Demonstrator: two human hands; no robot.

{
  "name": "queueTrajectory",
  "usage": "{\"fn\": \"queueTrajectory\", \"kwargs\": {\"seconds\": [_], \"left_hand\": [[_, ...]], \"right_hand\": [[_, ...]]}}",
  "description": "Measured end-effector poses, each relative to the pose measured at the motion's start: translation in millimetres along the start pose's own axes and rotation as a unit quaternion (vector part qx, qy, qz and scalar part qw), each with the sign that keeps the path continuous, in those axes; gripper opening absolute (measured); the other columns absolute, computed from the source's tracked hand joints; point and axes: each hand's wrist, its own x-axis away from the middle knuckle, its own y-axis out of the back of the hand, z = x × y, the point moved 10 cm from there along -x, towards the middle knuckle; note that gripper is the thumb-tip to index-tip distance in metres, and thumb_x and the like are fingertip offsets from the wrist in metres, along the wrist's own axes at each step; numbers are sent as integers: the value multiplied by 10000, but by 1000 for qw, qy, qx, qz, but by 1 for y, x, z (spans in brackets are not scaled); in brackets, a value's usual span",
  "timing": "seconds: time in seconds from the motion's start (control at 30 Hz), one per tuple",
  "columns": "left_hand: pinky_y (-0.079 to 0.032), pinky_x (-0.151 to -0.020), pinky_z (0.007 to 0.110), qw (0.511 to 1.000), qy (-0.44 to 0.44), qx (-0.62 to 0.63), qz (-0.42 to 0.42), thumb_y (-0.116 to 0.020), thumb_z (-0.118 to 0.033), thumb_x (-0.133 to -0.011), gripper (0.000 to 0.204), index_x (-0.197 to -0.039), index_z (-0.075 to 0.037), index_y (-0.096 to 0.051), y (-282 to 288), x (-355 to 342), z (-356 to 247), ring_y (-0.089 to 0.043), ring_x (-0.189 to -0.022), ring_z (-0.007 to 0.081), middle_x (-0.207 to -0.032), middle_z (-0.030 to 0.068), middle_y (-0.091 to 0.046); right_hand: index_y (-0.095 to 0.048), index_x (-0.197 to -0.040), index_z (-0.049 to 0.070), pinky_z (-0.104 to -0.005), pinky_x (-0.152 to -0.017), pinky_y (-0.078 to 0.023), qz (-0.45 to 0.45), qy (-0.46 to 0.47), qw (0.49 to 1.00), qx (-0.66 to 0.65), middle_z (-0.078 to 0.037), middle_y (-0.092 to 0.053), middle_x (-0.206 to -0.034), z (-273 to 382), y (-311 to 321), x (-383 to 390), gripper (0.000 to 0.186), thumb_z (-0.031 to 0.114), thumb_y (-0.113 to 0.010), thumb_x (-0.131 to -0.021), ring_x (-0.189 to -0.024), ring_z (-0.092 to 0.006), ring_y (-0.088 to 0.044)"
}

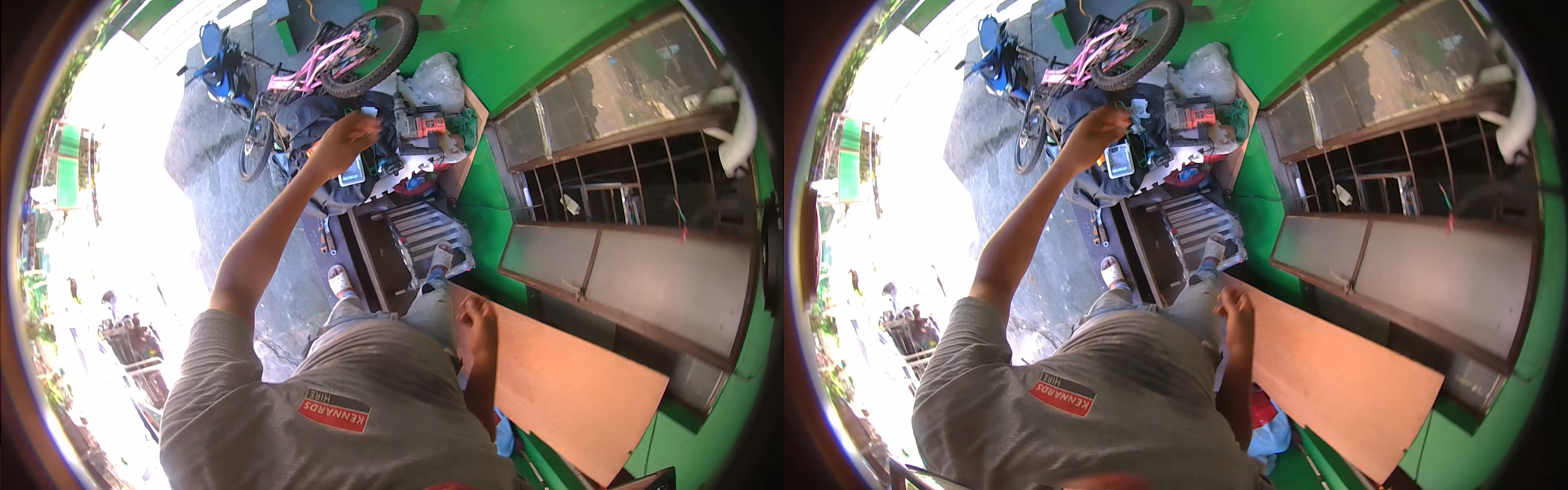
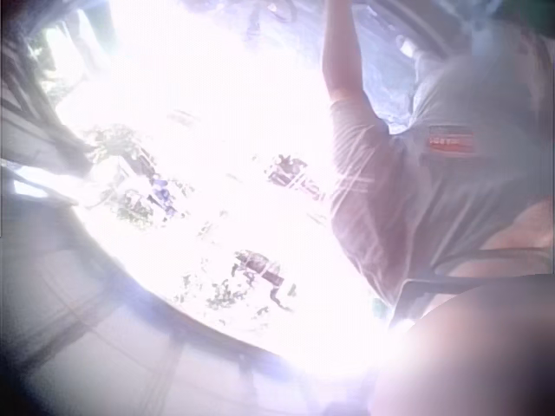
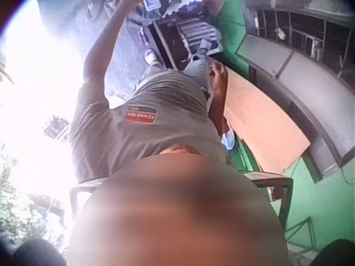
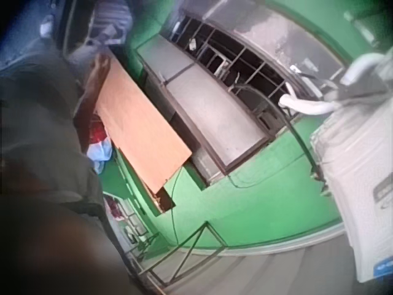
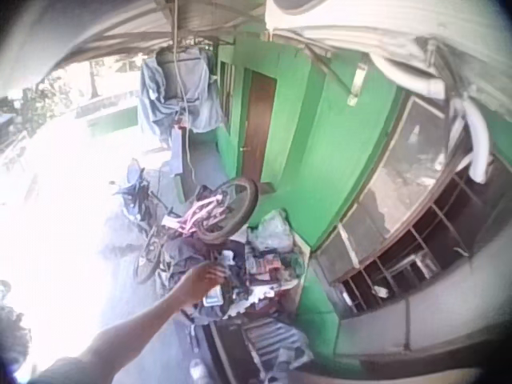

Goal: The person strips the outer insulation from a black cable using a yellow utility knife, then twists the exposed inner wires together. They insert the prepared wires into the electrical compartment of a wall-mounted air conditioner and secure them with a yellow cordless drill. The person works in a cluttered outdoor area with green walls.

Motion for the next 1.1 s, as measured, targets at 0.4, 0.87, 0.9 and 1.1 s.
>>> {"fn": "queueTrajectory", "kwargs": {"seconds": [0.4, 0.87, 0.9, 1.1], "left_hand": [[-573, -935, 399, 887, 363, -127, -256, -687, -359, -1037, 470, -1321, 15, -709, 138, 85, 669, -746, -1063, 267, -1187, 158, -783], [-629, -811, 546, 758, 563, -112, -310, -642, -712, -968, 935, -1595, -82, -356, 178, -24, 761, -707, -1190, 348, -1354, 200, -657], [-623, -790, 520, 774, 546, -151, -283, -629, -697, -980, 853, -1529, -72, -442, 186, -32, 755, -719, -1155, 326, -1291, 193, -683], [-582, -951, 497, 795, 480, -318, -190, -490, -443, -1042, 514, -1229, -48, -761, 245, -53, 699, -739, -1182, 366, -1196, 234, -771]], "right_hand": [[-635, -1060, 37, -307, -586, -584, -17, -130, 989, -61, -51, -642, -879, -233, -35, -130, 130, 81, -712, -964, -668, -107, -580], [-690, -955, 79, -307, -552, -448, 122, 33, 941, 315, -19, -674, -813, -197, -75, -150, 272, 259, -867, -854, -576, -124, -513], [-691, -955, 81, -306, -551, -447, 124, 36, 942, 311, -16, -670, -808, -194, -76, -150, 271, 260, -868, -853, -574, -121, -509], [-699, -932, 60, -296, -562, -442, 135, 0, 948, 287, -13, -692, -813, -196, -71, -145, 242, 233, -855, -868, -585, -102, -516]]}}
